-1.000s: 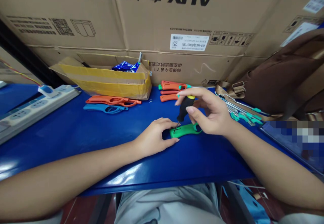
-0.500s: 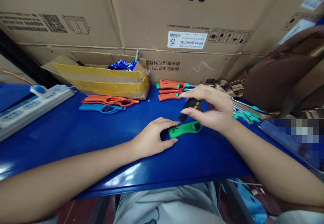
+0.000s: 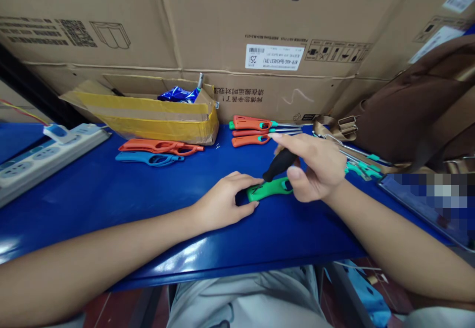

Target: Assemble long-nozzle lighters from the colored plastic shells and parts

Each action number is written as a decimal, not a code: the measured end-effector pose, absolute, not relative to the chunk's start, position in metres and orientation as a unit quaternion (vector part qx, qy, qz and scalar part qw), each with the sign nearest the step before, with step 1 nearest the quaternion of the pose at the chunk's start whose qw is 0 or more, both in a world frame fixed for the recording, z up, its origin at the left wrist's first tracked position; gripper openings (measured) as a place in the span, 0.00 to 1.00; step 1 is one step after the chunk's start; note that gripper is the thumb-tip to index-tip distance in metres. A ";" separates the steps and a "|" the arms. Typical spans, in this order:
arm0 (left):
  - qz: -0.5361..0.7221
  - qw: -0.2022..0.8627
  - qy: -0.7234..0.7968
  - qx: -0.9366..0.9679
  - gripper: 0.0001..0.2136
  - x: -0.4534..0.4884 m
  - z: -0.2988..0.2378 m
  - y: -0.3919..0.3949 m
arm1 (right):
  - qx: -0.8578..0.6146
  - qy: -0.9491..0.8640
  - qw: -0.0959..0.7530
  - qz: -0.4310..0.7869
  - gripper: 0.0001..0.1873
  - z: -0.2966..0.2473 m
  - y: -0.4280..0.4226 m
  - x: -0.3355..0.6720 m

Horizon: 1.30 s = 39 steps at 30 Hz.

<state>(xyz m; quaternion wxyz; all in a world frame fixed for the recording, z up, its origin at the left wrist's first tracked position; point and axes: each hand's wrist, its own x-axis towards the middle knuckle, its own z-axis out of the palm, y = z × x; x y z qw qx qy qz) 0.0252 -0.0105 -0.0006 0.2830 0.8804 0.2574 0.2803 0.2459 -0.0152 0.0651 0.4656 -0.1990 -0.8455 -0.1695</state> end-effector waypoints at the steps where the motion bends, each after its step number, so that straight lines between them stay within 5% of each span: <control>1: 0.277 0.285 0.258 0.881 0.17 0.025 0.000 -0.011 | -0.194 -0.851 0.467 -0.140 0.23 0.064 -0.015 0.245; 4: 0.274 0.286 0.262 0.880 0.16 0.026 0.000 -0.011 | -0.188 -0.851 0.483 -0.083 0.22 0.062 -0.014 0.241; 10: 0.277 0.288 0.260 0.879 0.18 0.025 -0.002 -0.011 | -0.206 -0.832 0.486 -0.170 0.14 0.063 -0.015 0.242; 16: 0.274 0.291 0.251 0.882 0.17 0.026 0.000 -0.011 | -0.214 -0.831 0.511 -0.043 0.20 0.063 -0.014 0.236; 21: 0.280 0.280 0.251 0.883 0.18 0.026 0.000 -0.011 | -0.223 -0.805 0.530 -0.145 0.10 0.062 -0.012 0.239; 27: 0.271 0.284 0.252 0.884 0.17 0.026 0.000 -0.011 | -0.252 -0.838 0.483 -0.027 0.19 0.065 -0.018 0.237; 32: 0.279 0.284 0.256 0.881 0.17 0.026 0.000 -0.011 | -0.262 -0.798 0.509 -0.189 0.09 0.064 -0.021 0.237; 39: 0.270 0.283 0.251 0.885 0.16 0.026 0.000 -0.011 | -0.247 -0.816 0.517 -0.083 0.18 0.061 -0.019 0.236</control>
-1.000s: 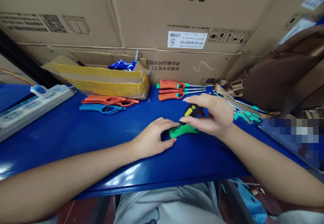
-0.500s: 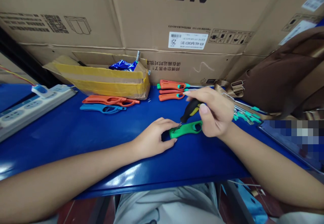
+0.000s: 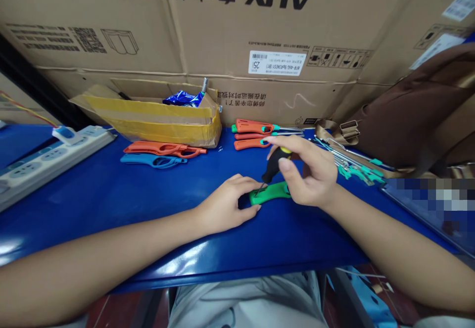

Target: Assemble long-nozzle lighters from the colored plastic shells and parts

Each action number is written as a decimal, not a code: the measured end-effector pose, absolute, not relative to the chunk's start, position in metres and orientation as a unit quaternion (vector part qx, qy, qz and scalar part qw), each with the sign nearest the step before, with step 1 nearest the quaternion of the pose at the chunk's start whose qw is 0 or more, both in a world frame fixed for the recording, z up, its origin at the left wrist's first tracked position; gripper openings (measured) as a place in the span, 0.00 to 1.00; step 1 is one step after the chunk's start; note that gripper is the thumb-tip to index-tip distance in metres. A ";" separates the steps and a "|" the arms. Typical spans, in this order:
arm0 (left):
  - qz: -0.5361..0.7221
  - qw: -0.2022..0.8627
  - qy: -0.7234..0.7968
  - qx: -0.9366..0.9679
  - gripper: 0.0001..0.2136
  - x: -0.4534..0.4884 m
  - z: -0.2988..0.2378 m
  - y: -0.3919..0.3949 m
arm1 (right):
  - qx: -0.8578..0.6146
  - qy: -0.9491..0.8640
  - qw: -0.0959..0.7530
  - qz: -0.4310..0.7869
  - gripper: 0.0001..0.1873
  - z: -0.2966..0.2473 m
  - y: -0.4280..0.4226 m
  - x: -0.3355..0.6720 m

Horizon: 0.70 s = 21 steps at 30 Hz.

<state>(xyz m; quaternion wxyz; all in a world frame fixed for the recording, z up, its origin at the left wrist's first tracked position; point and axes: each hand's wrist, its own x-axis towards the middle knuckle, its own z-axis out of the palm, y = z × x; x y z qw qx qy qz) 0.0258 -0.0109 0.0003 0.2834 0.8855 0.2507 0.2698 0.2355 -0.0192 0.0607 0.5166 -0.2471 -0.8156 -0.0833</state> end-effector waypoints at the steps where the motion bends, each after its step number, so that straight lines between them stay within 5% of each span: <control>1: 0.269 0.281 0.252 0.886 0.17 0.026 0.000 -0.011 | -0.241 -0.813 0.518 -0.115 0.17 0.060 -0.019 0.236; 4: 0.261 0.283 0.258 0.886 0.16 0.025 0.001 -0.011 | -0.188 -0.809 0.518 -0.206 0.15 0.060 -0.019 0.239; 8: 0.259 0.280 0.255 0.888 0.12 0.026 0.002 -0.012 | -0.169 -0.840 0.491 -0.156 0.22 0.063 -0.022 0.237; 14: 0.269 0.279 0.248 0.888 0.10 0.026 0.004 -0.013 | -0.196 -0.831 0.468 -0.229 0.14 0.065 -0.029 0.234; 21: 0.262 0.276 0.248 0.891 0.13 0.025 0.001 -0.012 | -0.200 -0.832 0.507 -0.107 0.20 0.064 -0.029 0.227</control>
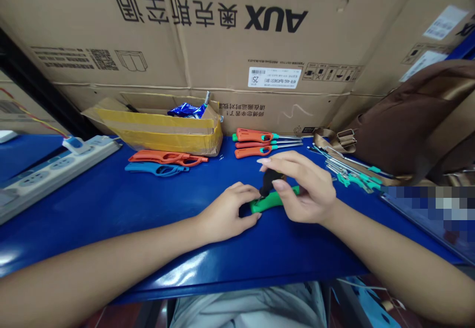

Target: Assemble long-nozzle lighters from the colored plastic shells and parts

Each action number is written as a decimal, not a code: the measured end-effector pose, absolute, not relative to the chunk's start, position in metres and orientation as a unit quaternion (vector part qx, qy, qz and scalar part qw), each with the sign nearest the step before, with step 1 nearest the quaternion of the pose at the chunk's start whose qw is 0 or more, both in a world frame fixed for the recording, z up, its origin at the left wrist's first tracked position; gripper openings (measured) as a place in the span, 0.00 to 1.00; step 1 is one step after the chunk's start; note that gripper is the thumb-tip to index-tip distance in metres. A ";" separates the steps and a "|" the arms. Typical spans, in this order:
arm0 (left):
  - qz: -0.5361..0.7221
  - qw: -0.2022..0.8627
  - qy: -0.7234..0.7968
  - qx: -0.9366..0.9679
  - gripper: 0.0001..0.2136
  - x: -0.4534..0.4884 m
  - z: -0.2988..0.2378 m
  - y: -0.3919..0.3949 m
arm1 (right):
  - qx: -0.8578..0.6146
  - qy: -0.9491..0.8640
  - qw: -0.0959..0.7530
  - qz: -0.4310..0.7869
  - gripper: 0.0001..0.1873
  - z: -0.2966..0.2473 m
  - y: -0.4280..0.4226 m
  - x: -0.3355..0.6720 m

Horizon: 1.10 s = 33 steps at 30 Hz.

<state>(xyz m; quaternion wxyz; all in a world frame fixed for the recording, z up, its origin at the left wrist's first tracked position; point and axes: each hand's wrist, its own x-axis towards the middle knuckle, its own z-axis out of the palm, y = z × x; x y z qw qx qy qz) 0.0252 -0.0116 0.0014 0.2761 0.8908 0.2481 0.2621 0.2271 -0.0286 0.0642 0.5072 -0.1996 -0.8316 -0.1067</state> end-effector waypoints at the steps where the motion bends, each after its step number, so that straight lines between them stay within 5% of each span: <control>1: 0.263 0.276 0.247 0.891 0.14 0.025 0.001 -0.011 | -0.208 -0.824 0.515 -0.114 0.18 0.065 -0.028 0.227; 5: 0.261 0.277 0.251 0.890 0.15 0.025 0.002 -0.012 | -0.221 -0.820 0.501 -0.167 0.16 0.067 -0.024 0.233; 11: 0.255 0.279 0.250 0.891 0.13 0.025 0.004 -0.012 | -0.252 -0.849 0.464 0.007 0.18 0.068 -0.021 0.234; 17: 0.252 0.277 0.255 0.891 0.14 0.025 0.002 -0.012 | -0.231 -0.843 0.467 -0.131 0.13 0.066 -0.022 0.236; 22: 0.237 0.276 0.267 0.892 0.16 0.025 0.003 -0.012 | -0.254 -0.850 0.460 0.043 0.20 0.064 -0.025 0.230; 28: 0.244 0.281 0.255 0.892 0.14 0.025 0.001 -0.011 | -0.240 -0.838 0.473 -0.125 0.14 0.067 -0.023 0.233; 33: 0.238 0.271 0.258 0.896 0.15 0.025 0.003 -0.011 | -0.244 -0.853 0.457 0.062 0.19 0.071 -0.025 0.233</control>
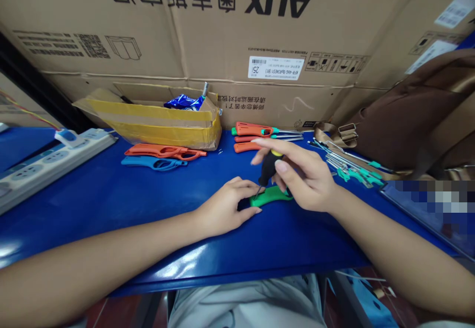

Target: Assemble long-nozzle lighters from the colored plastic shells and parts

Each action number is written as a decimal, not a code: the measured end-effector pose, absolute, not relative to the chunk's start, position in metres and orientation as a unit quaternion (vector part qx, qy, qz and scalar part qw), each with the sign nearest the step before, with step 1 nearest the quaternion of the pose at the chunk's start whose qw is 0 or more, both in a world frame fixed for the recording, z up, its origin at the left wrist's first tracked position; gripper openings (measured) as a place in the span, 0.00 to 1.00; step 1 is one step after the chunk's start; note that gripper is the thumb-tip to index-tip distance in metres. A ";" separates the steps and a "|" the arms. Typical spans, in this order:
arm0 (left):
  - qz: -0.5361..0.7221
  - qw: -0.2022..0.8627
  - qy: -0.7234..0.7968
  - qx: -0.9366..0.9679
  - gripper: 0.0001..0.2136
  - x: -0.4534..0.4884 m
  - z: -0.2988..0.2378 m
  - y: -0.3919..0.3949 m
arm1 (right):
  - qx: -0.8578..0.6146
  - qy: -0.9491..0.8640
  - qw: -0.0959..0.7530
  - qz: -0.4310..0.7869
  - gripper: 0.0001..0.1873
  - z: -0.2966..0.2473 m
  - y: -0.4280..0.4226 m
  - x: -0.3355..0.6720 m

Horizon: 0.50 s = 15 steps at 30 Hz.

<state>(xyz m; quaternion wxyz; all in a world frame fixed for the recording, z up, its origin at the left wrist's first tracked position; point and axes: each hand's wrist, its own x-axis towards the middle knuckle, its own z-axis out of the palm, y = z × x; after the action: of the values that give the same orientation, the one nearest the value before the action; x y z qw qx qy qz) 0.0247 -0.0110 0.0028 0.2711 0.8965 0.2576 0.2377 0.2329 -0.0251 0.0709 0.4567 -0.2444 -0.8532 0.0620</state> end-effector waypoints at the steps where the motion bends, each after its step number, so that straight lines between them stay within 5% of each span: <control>1: 0.238 0.272 0.257 0.896 0.15 0.025 0.003 -0.011 | -0.249 -0.850 0.459 0.070 0.17 0.071 -0.025 0.233; 6: 0.245 0.275 0.250 0.895 0.14 0.025 0.002 -0.011 | -0.237 -0.839 0.479 -0.101 0.09 0.069 -0.025 0.234; 12: 0.236 0.267 0.259 0.898 0.16 0.025 0.003 -0.012 | -0.267 -0.842 0.463 0.077 0.16 0.073 -0.029 0.228; 15: 0.234 0.271 0.263 0.896 0.15 0.025 0.002 -0.012 | -0.270 -0.832 0.485 -0.010 0.07 0.073 -0.028 0.228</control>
<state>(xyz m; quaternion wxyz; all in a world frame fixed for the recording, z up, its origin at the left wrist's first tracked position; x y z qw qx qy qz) 0.0246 -0.0117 0.0023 0.2710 0.8959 0.2634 0.2336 0.2279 -0.0276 0.0734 0.4848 -0.2701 -0.8318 -0.0103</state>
